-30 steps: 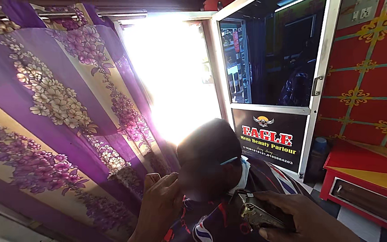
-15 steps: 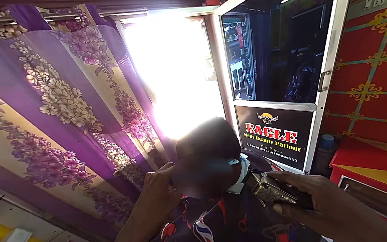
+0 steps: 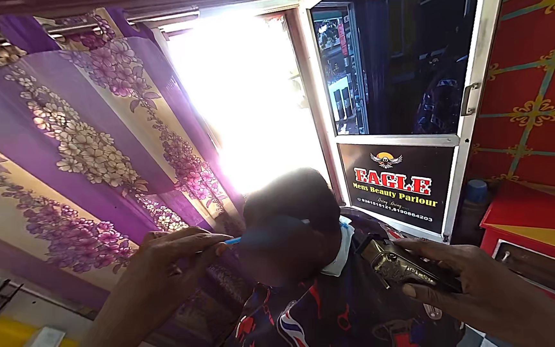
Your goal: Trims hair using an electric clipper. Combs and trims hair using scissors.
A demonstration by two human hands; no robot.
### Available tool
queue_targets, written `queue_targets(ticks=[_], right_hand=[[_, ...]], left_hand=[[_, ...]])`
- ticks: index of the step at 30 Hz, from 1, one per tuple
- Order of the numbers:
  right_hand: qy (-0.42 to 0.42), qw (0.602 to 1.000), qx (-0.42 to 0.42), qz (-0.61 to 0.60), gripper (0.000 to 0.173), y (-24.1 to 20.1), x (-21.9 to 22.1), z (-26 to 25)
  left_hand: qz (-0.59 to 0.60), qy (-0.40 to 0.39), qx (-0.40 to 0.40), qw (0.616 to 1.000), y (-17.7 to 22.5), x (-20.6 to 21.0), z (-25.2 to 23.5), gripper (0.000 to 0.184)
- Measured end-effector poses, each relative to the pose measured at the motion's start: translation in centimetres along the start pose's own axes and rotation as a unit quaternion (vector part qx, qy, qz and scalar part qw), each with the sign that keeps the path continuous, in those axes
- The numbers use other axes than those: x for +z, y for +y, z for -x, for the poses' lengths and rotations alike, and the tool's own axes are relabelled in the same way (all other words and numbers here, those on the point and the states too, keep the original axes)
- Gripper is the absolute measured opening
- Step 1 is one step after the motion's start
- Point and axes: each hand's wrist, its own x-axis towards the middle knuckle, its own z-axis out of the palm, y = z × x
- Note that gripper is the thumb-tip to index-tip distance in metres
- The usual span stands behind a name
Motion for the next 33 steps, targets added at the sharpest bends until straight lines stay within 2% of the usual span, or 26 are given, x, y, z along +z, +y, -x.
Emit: queue_targets(ticks=[7,15,22,28,33], right_hand=[[-0.007,1.000,0.003,-0.002,0.058,0.2,0.2,-1.1],[0.019,0.999,0.024,0.039,0.059,0.7,0.8,-2.3],[0.068,0.992,0.025,0.101,0.063,0.7,2.7,-3.1],[0.047,0.992,0.040,0.106,0.062,0.4,3.8,-4.1],[0.024,0.995,0.057,0.076,0.064,0.3,4.4,-5.1]], left_hand=[[-0.063,-0.021,-0.006,0.998,4.0,4.1,-1.1,0.037],[-0.081,-0.018,-0.018,0.996,4.9,4.7,-1.9,0.035],[-0.096,0.074,0.034,0.992,4.0,6.0,-2.1,0.030],[-0.106,0.142,0.075,0.981,3.8,7.1,-1.5,0.026],[-0.115,0.169,0.094,0.974,3.7,7.7,-0.9,0.023]])
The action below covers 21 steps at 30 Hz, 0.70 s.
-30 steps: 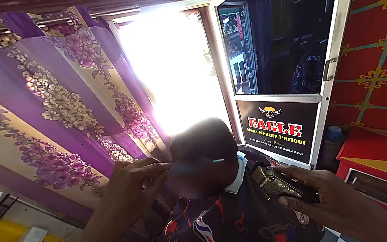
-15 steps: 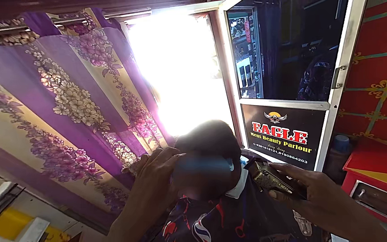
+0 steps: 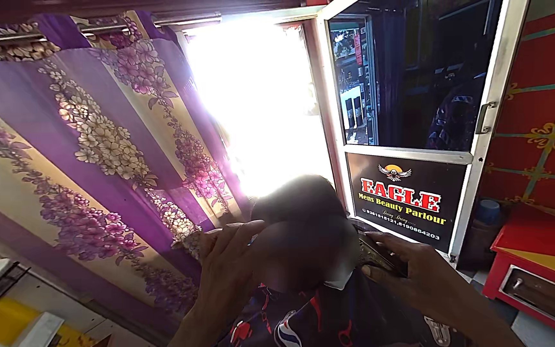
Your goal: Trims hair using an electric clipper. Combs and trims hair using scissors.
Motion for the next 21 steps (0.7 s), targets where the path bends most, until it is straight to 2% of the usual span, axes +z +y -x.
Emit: queue_targets(ticks=[10,14,18,21], right_hand=[[-0.024,0.999,-0.032,-0.024,0.061,-2.3,0.6,-1.5],[0.006,0.995,-0.102,-0.013,0.059,-3.1,1.7,-1.5],[-0.061,0.985,-0.155,-0.048,0.056,-3.6,2.5,0.0],[-0.128,0.979,-0.143,-0.063,0.056,-2.8,2.6,1.6]], left_hand=[[0.018,0.010,0.002,1.000,0.0,0.3,0.3,0.021],[0.045,0.033,-0.014,0.998,0.3,0.4,0.5,0.022],[0.075,0.082,-0.093,0.989,0.7,-0.4,0.5,0.029],[0.068,0.039,-0.114,0.990,0.4,-1.3,0.1,0.027]])
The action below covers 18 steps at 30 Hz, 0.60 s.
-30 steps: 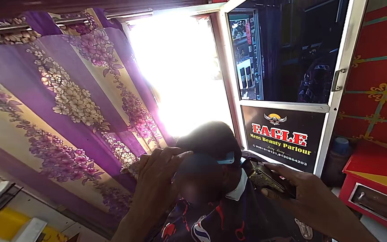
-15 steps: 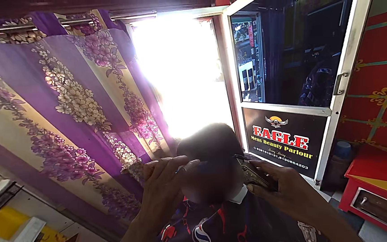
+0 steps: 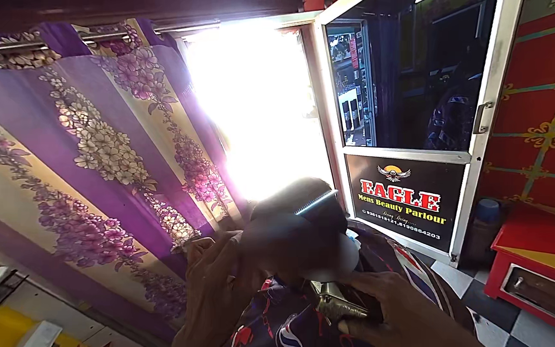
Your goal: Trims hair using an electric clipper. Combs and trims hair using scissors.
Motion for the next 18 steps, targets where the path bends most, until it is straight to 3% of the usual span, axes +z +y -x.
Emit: queue_targets(ticks=[5,11,15,18], right_hand=[[0.000,0.999,0.032,-0.006,0.057,0.9,-0.5,1.8],[0.025,0.999,0.030,-0.011,0.059,1.9,-1.8,3.3],[0.008,0.999,0.027,-0.034,0.060,2.9,-3.0,4.7],[0.015,0.999,0.037,-0.012,0.060,3.4,-3.3,5.1]], left_hand=[[-0.045,-0.099,0.037,0.993,0.4,0.5,-0.1,0.035],[-0.036,-0.123,0.133,0.983,0.1,0.3,0.1,0.030],[0.025,-0.085,0.086,0.992,-3.1,-3.2,-1.3,0.025],[0.001,-0.122,0.081,0.989,-4.2,-3.4,-1.9,0.028]])
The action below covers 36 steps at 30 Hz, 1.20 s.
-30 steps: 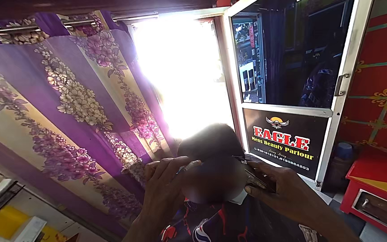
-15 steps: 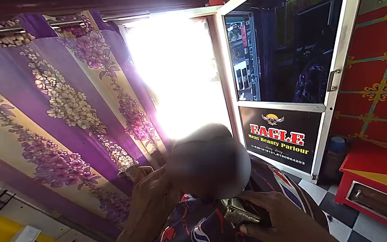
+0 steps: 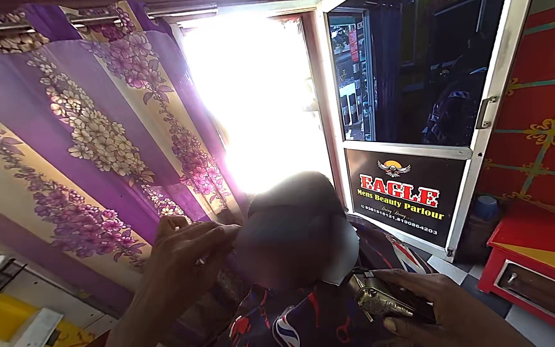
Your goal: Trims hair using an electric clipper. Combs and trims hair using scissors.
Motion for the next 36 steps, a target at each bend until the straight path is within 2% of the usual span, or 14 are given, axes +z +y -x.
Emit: queue_targets(ticks=[5,10,14,22,27,36], right_hand=[[0.014,1.000,0.004,-0.004,0.062,0.2,-0.3,-0.6],[0.036,0.999,-0.003,-0.004,0.061,0.1,-0.8,-1.3],[0.053,0.998,0.006,-0.019,0.058,0.1,-1.0,-1.8],[0.123,0.990,0.072,0.016,0.063,0.3,0.5,-2.9],[0.133,0.986,0.093,0.044,0.066,0.0,0.9,-3.8],[0.131,0.987,0.082,0.048,0.066,-1.0,1.1,-5.6]], left_hand=[[-0.036,-0.078,-0.014,0.996,2.5,2.5,-0.3,0.033],[-0.050,-0.104,-0.050,0.992,4.2,3.0,-1.0,0.036],[-0.064,-0.104,-0.041,0.992,4.4,2.9,-1.6,0.036],[-0.081,-0.003,0.002,0.997,4.0,4.3,-1.4,0.030],[-0.090,0.059,0.029,0.994,3.6,5.5,-0.4,0.024],[-0.074,0.080,0.040,0.993,3.1,6.1,0.1,0.020]])
